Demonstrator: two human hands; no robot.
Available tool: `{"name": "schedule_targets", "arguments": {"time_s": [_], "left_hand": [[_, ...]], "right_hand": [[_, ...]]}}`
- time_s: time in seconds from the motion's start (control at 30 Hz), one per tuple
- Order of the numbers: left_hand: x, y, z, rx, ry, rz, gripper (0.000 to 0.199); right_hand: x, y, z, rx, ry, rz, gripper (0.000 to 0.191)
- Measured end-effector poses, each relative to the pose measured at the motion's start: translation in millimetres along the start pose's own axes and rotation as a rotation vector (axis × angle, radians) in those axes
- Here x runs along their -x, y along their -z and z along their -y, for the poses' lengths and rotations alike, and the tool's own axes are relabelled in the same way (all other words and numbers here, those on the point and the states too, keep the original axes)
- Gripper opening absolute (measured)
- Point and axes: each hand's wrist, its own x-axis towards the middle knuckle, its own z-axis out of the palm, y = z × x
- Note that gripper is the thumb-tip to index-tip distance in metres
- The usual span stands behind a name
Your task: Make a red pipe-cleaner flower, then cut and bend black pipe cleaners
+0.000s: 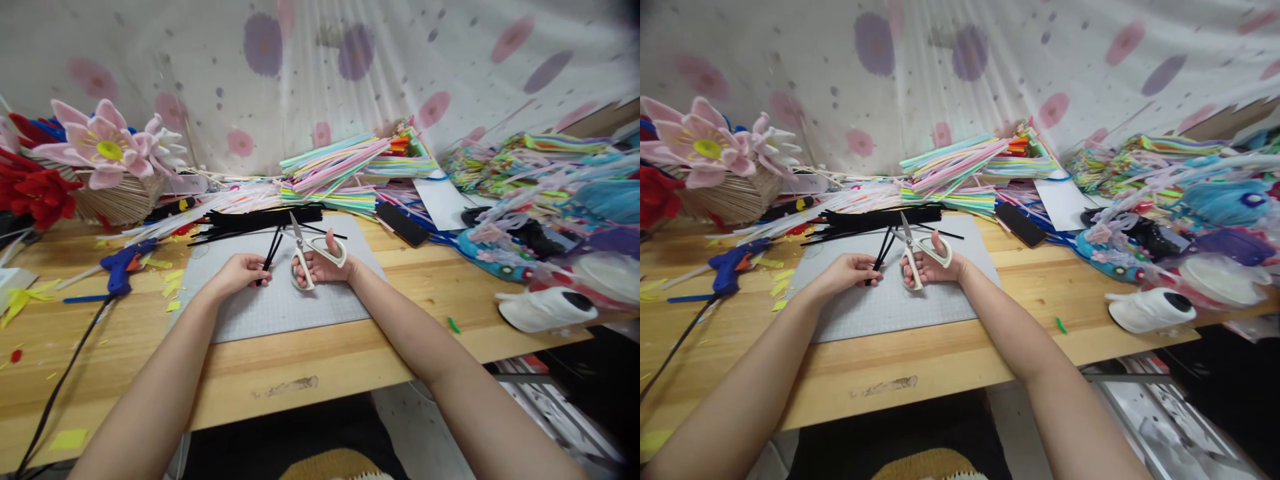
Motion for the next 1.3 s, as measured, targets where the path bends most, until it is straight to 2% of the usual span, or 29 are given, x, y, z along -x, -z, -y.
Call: {"name": "schedule_targets", "arguments": {"time_s": [0.13, 0.27, 0.43, 0.57, 0.73, 0.87, 1.1, 1.3], "left_hand": [[2, -11.0, -1, -0.116, -0.048, 0.042, 0.042], [4, -19.3, 1, -0.243, -0.128, 0.11, 0.024], [2, -23.5, 7, -0.285, -0.215, 0.091, 0.016], [-1, -23.2, 7, -0.235, -0.207, 0.09, 0.015], [-3, -23.4, 0, -0.111, -0.125, -0.02, 0.014], [-4, -25.1, -5, -0.058, -0.074, -0.038, 0.014], [-7, -23.5, 2, -0.101, -0.088, -0.001, 0.018], [-6, -13.0, -8, -0.203, -0.024, -0.008, 0.016]], "right_hand": [[2, 0, 1, -0.057, 0.085, -0.023, 0.095], [4, 0, 1, -0.054, 0.121, -0.025, 0.095], [6, -1, 1, -0.032, 0.145, -0.04, 0.091], [5, 0, 2, -0.033, 0.204, -0.021, 0.091], [3, 2, 2, -0.03, 0.215, -0.035, 0.087], [2, 4, 1, -0.036, 0.211, -0.002, 0.092], [1, 8, 2, -0.061, 0.205, 0.044, 0.092], [2, 6, 4, -0.109, 0.228, 0.008, 0.092]]}}
